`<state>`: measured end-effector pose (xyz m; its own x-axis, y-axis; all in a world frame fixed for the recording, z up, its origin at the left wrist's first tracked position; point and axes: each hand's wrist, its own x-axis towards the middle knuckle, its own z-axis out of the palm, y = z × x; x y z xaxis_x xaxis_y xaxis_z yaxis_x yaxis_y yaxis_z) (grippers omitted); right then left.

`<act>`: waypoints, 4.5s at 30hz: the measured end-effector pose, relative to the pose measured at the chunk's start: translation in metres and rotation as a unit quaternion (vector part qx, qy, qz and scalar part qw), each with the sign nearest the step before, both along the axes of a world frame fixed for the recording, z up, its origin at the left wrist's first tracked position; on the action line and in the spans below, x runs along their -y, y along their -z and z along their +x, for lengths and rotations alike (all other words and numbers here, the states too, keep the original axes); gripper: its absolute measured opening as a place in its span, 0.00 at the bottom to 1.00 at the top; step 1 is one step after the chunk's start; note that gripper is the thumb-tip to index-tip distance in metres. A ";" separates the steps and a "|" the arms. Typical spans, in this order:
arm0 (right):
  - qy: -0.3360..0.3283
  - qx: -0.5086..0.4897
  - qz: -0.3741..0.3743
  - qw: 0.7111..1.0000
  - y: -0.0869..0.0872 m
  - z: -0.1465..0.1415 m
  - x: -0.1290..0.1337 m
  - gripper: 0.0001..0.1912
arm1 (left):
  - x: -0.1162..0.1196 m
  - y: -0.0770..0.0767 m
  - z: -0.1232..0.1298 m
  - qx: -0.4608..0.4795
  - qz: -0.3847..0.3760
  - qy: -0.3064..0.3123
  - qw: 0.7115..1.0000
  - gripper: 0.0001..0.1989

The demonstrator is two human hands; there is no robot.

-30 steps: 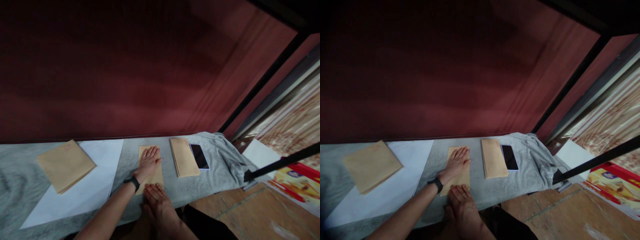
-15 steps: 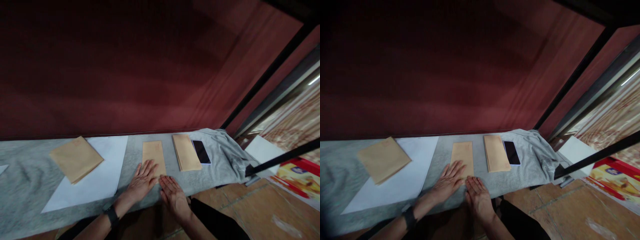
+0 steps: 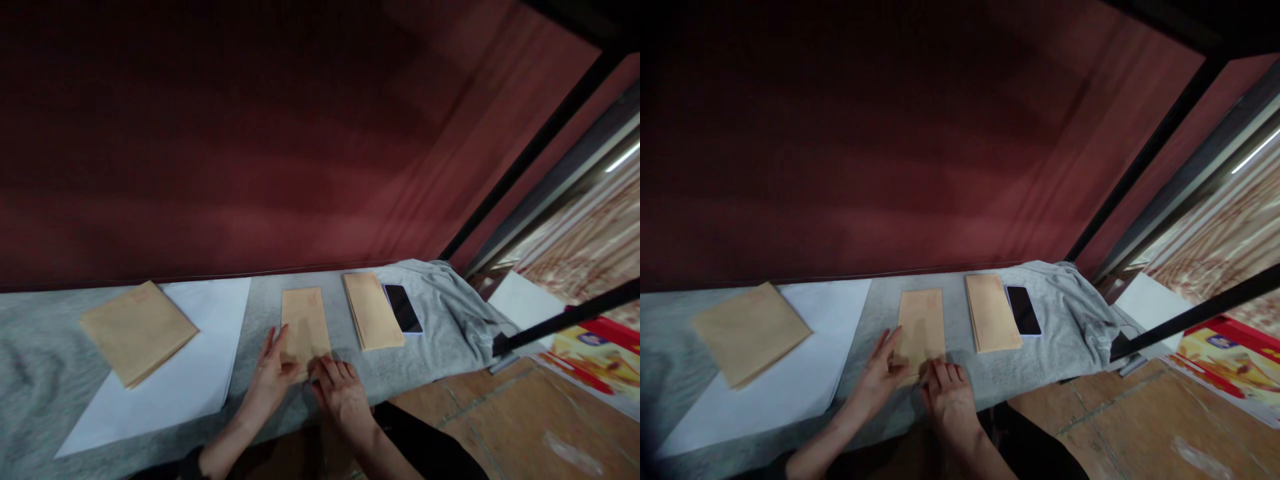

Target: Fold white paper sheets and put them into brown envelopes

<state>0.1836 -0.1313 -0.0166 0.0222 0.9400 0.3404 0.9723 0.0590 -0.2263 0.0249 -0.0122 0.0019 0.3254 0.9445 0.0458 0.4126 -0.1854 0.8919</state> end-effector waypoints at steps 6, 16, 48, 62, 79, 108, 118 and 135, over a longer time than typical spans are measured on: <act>0.005 0.018 -0.007 1.000 -0.003 -0.006 -0.004 0.25 | -0.010 -0.025 0.004 0.154 -0.199 -0.066 0.966 0.52; 0.134 -0.345 0.066 0.927 -0.040 0.035 -0.019 0.17 | 0.008 -0.057 0.020 0.231 -0.263 0.134 0.927 0.33; 0.269 -0.813 0.102 0.506 -0.025 0.095 0.001 0.23 | -0.003 -0.005 0.026 0.097 -0.190 0.124 0.969 0.26; 0.284 -0.807 0.020 0.517 -0.035 0.101 0.003 0.14 | 0.002 -0.022 0.024 0.073 -0.178 0.135 0.972 0.23; 0.258 -0.808 -0.066 0.525 -0.040 0.104 0.020 0.07 | 0.001 -0.025 0.019 0.049 -0.150 0.140 0.977 0.22; 0.128 -0.678 -0.161 0.705 -0.028 0.048 -0.025 0.21 | -0.024 -0.055 -0.070 -0.523 0.096 -0.048 0.846 0.21; 0.135 -0.645 -0.158 0.736 -0.026 0.034 -0.034 0.18 | -0.027 -0.045 -0.067 -0.531 0.112 -0.066 0.837 0.24; 0.079 -0.557 -0.174 0.808 -0.019 0.008 -0.047 0.23 | 0.009 -0.039 -0.015 -0.423 0.211 0.064 0.879 0.22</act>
<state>0.1911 -0.0841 0.0029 0.2613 0.9304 -0.2570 0.1434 -0.3007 -0.9429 0.0097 -0.0210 0.0413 0.5146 0.8542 0.0744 0.8461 -0.5200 0.1170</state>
